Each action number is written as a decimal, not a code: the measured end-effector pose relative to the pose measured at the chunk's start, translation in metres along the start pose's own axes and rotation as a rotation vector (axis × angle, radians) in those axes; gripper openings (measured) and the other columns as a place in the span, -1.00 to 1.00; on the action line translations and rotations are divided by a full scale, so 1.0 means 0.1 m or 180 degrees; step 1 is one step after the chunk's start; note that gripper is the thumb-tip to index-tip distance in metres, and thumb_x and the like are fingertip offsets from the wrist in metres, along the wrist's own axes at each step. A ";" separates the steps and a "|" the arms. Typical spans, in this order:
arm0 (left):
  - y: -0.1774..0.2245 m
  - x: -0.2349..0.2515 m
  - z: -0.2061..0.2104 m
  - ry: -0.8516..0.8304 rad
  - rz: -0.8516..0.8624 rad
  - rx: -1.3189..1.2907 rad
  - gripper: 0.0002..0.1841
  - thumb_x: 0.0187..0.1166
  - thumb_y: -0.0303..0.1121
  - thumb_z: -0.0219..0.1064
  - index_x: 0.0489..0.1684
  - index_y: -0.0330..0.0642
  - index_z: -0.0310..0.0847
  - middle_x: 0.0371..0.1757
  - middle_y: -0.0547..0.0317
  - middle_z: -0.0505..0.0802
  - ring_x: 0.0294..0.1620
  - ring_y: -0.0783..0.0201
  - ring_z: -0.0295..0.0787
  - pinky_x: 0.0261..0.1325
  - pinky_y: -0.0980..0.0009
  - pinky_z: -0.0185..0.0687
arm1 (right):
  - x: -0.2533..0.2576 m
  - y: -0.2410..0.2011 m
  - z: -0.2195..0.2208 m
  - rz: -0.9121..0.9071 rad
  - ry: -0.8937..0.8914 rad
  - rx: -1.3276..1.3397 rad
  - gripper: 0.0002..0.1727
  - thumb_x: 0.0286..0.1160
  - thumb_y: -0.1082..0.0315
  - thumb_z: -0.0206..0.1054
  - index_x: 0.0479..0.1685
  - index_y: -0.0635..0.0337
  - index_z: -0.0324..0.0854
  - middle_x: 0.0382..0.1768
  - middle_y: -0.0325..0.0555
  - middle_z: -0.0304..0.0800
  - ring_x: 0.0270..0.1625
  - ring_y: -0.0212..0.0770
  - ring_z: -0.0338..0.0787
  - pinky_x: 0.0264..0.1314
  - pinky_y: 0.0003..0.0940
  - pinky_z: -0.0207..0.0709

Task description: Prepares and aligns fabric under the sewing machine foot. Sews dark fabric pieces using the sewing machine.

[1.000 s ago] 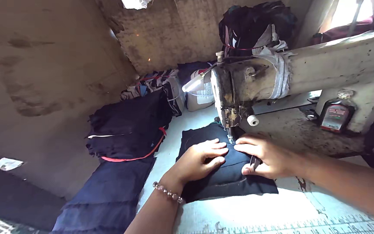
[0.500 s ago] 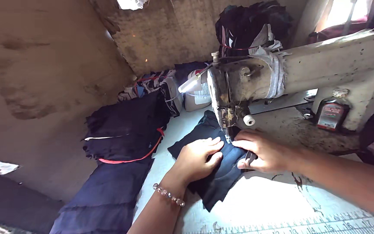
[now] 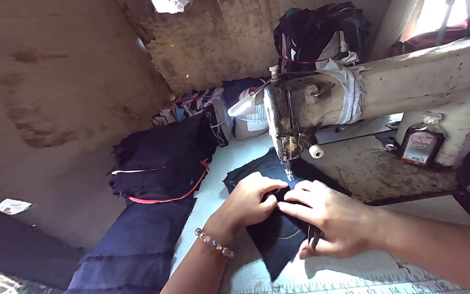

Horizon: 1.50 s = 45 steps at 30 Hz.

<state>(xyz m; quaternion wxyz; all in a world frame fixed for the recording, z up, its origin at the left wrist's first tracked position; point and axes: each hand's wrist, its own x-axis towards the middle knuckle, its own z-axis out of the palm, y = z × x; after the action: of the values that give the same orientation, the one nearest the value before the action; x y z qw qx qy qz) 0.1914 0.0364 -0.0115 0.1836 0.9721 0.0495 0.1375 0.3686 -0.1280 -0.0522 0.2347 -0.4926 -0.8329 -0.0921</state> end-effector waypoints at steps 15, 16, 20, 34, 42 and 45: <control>0.35 0.19 0.04 -0.0656 -0.1180 0.0680 -0.55 0.78 -0.19 -0.03 0.44 0.00 0.71 0.53 0.16 0.73 0.65 0.19 0.51 0.68 0.07 0.30 | -0.10 0.43 0.03 0.0377 0.0307 0.0446 -0.28 0.58 -0.31 0.14 0.08 0.23 0.79 0.11 -0.01 0.85 0.27 -0.02 0.78 0.23 0.05 0.62; 0.37 0.21 0.03 -0.0718 -0.1266 0.0723 -0.54 0.79 -0.18 -0.04 0.49 0.03 0.68 0.57 0.19 0.70 0.69 0.20 0.46 0.70 0.06 0.27 | -0.10 0.45 0.04 0.0410 0.0326 0.0399 -0.29 0.57 -0.32 0.14 0.07 0.20 0.80 0.09 -0.04 0.85 0.26 -0.04 0.78 0.21 0.04 0.63; 0.35 0.24 0.09 -0.0779 -0.1403 0.0852 -0.48 0.81 -0.11 -0.15 0.64 0.09 0.54 0.70 0.18 0.57 0.78 0.13 0.34 0.76 -0.02 0.17 | -0.09 0.47 -0.03 0.0764 0.0114 0.0342 -0.32 0.53 -0.27 0.22 0.17 0.18 0.79 0.21 -0.04 0.83 0.40 -0.01 0.71 0.38 0.11 0.53; 0.18 0.49 0.13 -0.1107 -0.1973 0.0828 -0.38 0.89 0.02 -0.36 0.93 0.14 -0.03 0.94 0.25 0.08 0.94 0.01 -0.16 0.79 -0.31 -0.19 | -0.10 0.39 -0.06 0.0882 0.0173 0.0072 -0.29 0.46 -0.28 0.28 0.09 0.26 0.82 0.07 -0.01 0.80 0.20 0.06 0.74 0.13 0.08 0.61; -0.30 -0.92 -0.68 0.0631 -0.0491 0.1059 -0.63 0.71 -0.30 0.10 0.23 -0.15 0.82 0.24 0.12 0.89 0.30 0.19 0.83 0.39 0.09 0.70 | -0.10 0.47 0.01 0.1225 0.0177 0.0007 -0.28 0.37 -0.20 0.41 0.33 0.21 0.73 0.23 0.07 0.80 0.35 0.18 0.72 0.27 0.24 0.58; -0.64 -1.80 -0.87 0.0637 -0.0747 0.1787 -0.60 0.65 -0.26 0.08 0.20 -0.14 0.83 0.27 0.02 0.88 0.30 -0.03 0.84 0.29 -0.12 0.73 | -0.07 0.44 0.00 0.1463 0.0079 0.0013 -0.27 0.38 -0.16 0.47 0.42 0.20 0.67 0.37 0.12 0.72 0.45 0.19 0.65 0.43 0.23 0.50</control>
<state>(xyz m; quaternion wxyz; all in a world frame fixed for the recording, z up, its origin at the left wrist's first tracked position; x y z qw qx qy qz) -0.0089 0.0993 -0.0025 -0.0829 0.9541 0.2150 0.1912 0.4100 -0.1116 -0.0595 0.2607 -0.6678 -0.6960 -0.0406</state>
